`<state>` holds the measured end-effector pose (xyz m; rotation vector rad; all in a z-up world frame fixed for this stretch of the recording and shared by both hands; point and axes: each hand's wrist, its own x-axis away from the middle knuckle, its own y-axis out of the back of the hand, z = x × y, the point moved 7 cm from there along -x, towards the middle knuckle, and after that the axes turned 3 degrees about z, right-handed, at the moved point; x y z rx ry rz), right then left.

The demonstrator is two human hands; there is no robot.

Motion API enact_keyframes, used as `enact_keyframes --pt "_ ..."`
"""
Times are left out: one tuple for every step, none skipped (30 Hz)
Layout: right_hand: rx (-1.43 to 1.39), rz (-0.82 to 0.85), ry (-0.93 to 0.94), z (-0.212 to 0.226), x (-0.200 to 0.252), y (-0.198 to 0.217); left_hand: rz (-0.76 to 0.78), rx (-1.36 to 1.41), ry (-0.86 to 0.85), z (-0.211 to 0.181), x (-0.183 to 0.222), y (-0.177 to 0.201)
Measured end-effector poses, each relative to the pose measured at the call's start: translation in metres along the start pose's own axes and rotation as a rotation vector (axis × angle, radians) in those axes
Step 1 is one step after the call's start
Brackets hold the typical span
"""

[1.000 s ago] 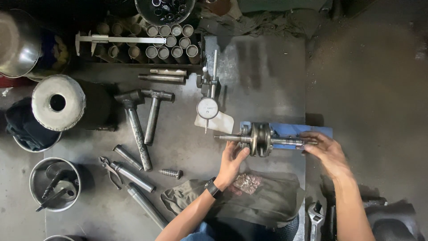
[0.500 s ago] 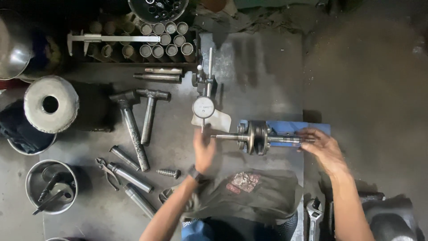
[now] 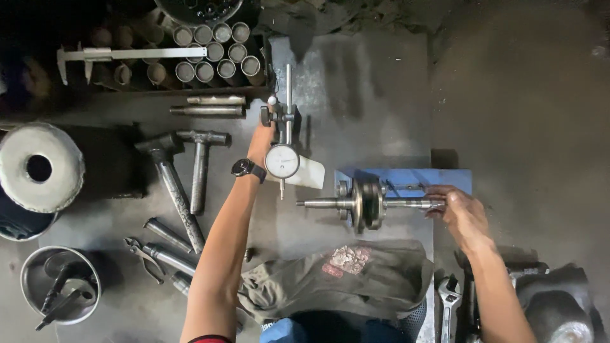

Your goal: The recorder measures a crankshaft with a dial indicator and then proceeds to machine it on a lathe.

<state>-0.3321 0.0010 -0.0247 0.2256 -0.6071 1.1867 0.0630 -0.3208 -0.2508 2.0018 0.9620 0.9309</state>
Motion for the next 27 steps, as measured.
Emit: enact_keyframes --pt "0.003 0.001 -0.008 -0.007 0.0 0.004 0.005 0.004 0.006 0.017 -0.005 -0.022" --pt "-0.04 -0.024 -0.01 -0.014 0.001 0.009 0.019 0.542 0.141 0.043 -0.008 -0.047" --pt "-0.083 -0.049 -0.012 -0.021 0.002 0.014 0.03 1.077 0.276 0.066 -0.01 -0.077" --pt "-0.082 -0.049 -0.016 -0.022 0.001 0.012 0.032 1.078 0.279 0.035 0.013 -0.051" --pt "-0.097 0.008 0.021 -0.019 0.0 0.005 0.004 1.133 0.118 -0.009 0.02 -0.013" --pt "-0.111 0.064 0.059 -0.016 -0.001 0.0 -0.023 1.186 -0.046 -0.062 0.018 0.028" --pt "-0.108 0.064 0.057 -0.013 0.0 -0.001 -0.022 1.189 -0.045 -0.087 0.022 0.048" --pt "-0.104 0.044 0.048 -0.012 0.001 -0.002 -0.127 0.928 -0.199 -0.119 0.029 0.08" --pt "-0.099 0.024 0.039 -0.011 0.002 -0.002 -0.224 0.659 -0.345 -0.154 0.039 0.11" --pt "-0.099 0.024 0.036 -0.009 0.003 -0.002 -0.222 0.66 -0.342 -0.155 0.036 0.105" --pt "-0.094 0.028 0.04 -0.007 0.005 -0.003 -0.121 0.699 -0.197 -0.149 0.03 0.092" --pt "-0.09 0.032 0.046 -0.004 0.005 -0.004 -0.021 0.734 -0.055 -0.143 0.025 0.079" --pt "-0.09 0.032 0.046 -0.006 0.005 -0.002 -0.02 0.734 -0.055 -0.145 0.026 0.08" --pt "-0.092 0.034 0.041 -0.008 0.005 0.0 -0.103 0.639 -0.159 -0.153 0.028 0.089" --pt "-0.093 0.036 0.036 -0.011 0.005 0.002 -0.183 0.541 -0.262 -0.161 0.032 0.097" --pt "-0.092 0.039 0.034 -0.009 0.004 0.001 -0.183 0.54 -0.259 -0.16 0.03 0.095" --pt "-0.084 0.035 0.041 -0.007 0.002 0.0 -0.206 0.485 -0.267 -0.159 0.029 0.094" --pt "-0.076 0.032 0.049 -0.006 0.001 -0.001 -0.227 0.428 -0.276 -0.158 0.029 0.093" --pt "-0.077 0.035 0.046 -0.007 0.002 -0.002 -0.227 0.427 -0.272 -0.156 0.03 0.094" --pt "-0.055 0.002 0.042 -0.007 0.003 0.0 -0.176 0.417 -0.236 -0.153 0.028 0.092" --pt "-0.034 -0.031 0.039 -0.007 0.004 0.002 -0.126 0.407 -0.2 -0.151 0.026 0.089" --pt "-0.033 -0.032 0.037 -0.01 0.004 0.006 -0.125 0.407 -0.2 -0.148 0.024 0.087" --pt "-0.029 -0.038 0.03 -0.014 0.004 0.01 -0.164 0.33 -0.243 -0.148 0.023 0.087" --pt "-0.024 -0.042 0.019 -0.018 0.005 0.014 -0.202 0.253 -0.282 -0.147 0.023 0.086" --pt "-0.023 -0.042 0.016 -0.017 0.005 0.015 -0.2 0.254 -0.279 -0.144 0.023 0.082" --pt "-0.004 -0.027 0.035 -0.015 0.006 0.014 -0.21 0.305 -0.257 -0.14 0.023 0.079" --pt "0.014 -0.012 0.054 -0.012 0.007 0.013 -0.219 0.356 -0.234 -0.135 0.023 0.076"
